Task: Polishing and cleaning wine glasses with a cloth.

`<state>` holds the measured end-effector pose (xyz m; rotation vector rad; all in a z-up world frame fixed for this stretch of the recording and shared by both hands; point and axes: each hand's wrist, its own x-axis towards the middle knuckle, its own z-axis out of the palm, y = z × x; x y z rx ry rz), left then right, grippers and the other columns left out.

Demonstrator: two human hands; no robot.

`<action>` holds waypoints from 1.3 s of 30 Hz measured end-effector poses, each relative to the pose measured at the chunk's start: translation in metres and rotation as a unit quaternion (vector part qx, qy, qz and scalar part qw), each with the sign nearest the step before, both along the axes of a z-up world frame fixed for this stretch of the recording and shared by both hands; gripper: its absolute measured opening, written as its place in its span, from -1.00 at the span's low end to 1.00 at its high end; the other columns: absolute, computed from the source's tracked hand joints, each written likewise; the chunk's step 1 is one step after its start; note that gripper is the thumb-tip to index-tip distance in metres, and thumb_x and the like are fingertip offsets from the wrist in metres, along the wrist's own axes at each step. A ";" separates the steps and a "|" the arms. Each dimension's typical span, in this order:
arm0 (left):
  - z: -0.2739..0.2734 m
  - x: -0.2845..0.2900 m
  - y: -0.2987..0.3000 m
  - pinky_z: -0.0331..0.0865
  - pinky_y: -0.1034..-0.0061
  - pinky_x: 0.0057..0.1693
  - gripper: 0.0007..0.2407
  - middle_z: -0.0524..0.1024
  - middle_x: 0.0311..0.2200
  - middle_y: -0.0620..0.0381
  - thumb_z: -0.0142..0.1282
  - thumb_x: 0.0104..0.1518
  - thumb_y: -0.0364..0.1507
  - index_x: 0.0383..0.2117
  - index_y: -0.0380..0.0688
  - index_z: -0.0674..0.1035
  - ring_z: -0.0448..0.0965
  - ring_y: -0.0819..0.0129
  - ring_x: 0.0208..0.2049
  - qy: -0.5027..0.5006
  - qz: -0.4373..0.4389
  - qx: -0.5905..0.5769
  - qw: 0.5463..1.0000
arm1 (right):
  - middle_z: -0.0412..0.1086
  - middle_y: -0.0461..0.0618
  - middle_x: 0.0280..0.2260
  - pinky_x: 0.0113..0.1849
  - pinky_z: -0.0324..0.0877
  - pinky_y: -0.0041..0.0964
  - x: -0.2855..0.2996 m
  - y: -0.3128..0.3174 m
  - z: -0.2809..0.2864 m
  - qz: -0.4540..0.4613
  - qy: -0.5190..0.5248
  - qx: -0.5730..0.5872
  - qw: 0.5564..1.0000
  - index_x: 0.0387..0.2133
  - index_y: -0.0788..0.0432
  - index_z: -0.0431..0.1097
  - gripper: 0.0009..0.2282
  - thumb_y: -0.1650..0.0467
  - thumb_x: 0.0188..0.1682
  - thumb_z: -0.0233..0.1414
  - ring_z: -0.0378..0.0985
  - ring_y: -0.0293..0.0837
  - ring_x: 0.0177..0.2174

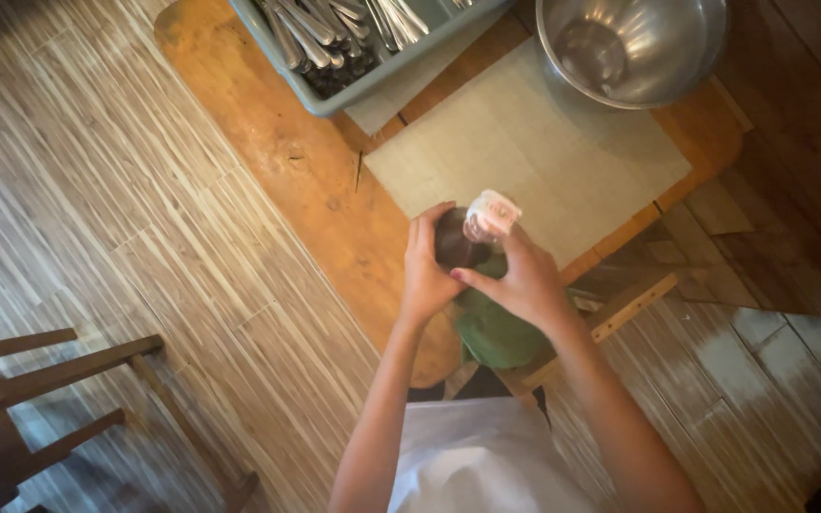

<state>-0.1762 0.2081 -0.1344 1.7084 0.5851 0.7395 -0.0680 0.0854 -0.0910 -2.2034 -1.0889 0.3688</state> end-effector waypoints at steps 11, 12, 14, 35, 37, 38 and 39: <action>0.029 -0.017 -0.008 0.38 0.28 0.24 -0.27 0.45 0.10 -0.12 0.47 -0.19 -0.51 0.24 -0.19 0.35 0.49 0.02 0.13 0.037 -0.004 0.029 0.999 | 0.52 -0.02 -0.19 -0.01 0.40 -0.28 0.030 -0.043 0.037 -0.017 0.121 0.162 0.979 -0.12 0.21 0.47 -0.75 0.28 0.10 0.17 0.55 -0.19 -0.11; 0.045 -0.020 -0.010 0.41 0.30 0.20 -0.31 0.48 0.08 -0.11 0.47 -0.11 -0.48 0.23 -0.18 0.36 0.54 0.06 0.10 0.055 0.015 0.028 0.998 | 0.52 -0.05 -0.22 -0.03 0.40 -0.33 0.034 -0.043 0.039 -0.062 0.148 0.184 0.970 -0.17 0.22 0.49 -0.81 0.31 0.17 0.13 0.54 -0.25 -0.14; 0.054 -0.022 -0.018 0.43 0.32 0.22 -0.39 0.53 0.08 -0.10 0.42 0.00 -0.49 0.23 -0.16 0.38 0.57 0.09 0.11 0.027 0.014 0.043 0.999 | 0.49 -0.07 -0.19 -0.05 0.41 -0.36 0.035 -0.040 0.054 -0.089 0.233 0.252 0.935 -0.17 0.21 0.45 -0.81 0.30 0.17 0.11 0.51 -0.27 -0.15; 0.126 -0.007 0.013 0.40 0.40 0.02 -0.73 0.47 -0.19 -0.05 0.16 0.20 -0.33 -0.09 -0.25 0.53 0.52 0.13 -0.16 -0.007 -0.102 0.071 0.992 | 0.32 -0.04 -0.16 0.00 0.34 -0.30 -0.006 0.022 0.061 -0.233 -0.020 0.387 0.892 -0.13 0.23 0.30 -0.95 0.46 0.26 -0.03 0.39 -0.18 -0.13; 0.120 -0.002 0.011 0.40 0.41 -0.03 -0.73 0.44 -0.22 -0.06 0.18 0.19 -0.31 -0.15 -0.26 0.52 0.51 0.11 -0.20 0.000 -0.119 0.065 0.991 | 0.32 -0.05 -0.17 -0.01 0.33 -0.31 -0.007 0.031 0.061 -0.254 -0.018 0.399 0.881 -0.14 0.24 0.29 -0.95 0.47 0.27 -0.01 0.38 -0.19 -0.14; 0.113 0.001 0.008 0.39 0.40 -0.02 -0.73 0.43 -0.25 -0.07 0.15 0.19 -0.30 -0.15 -0.27 0.49 0.49 0.09 -0.21 -0.005 -0.130 0.010 0.991 | 0.30 -0.05 -0.18 -0.02 0.32 -0.31 -0.010 0.038 0.062 -0.249 0.002 0.405 0.880 -0.12 0.25 0.28 -0.92 0.45 0.26 -0.01 0.37 -0.20 -0.14; 0.105 0.004 0.004 0.38 0.39 -0.02 -0.72 0.42 -0.27 -0.08 0.11 0.20 -0.30 -0.16 -0.29 0.46 0.48 0.07 -0.22 -0.011 -0.140 -0.045 0.989 | 0.28 -0.06 -0.18 -0.03 0.32 -0.32 -0.012 0.045 0.064 -0.243 0.021 0.412 0.878 -0.10 0.25 0.28 -0.90 0.43 0.25 0.00 0.36 -0.21 -0.15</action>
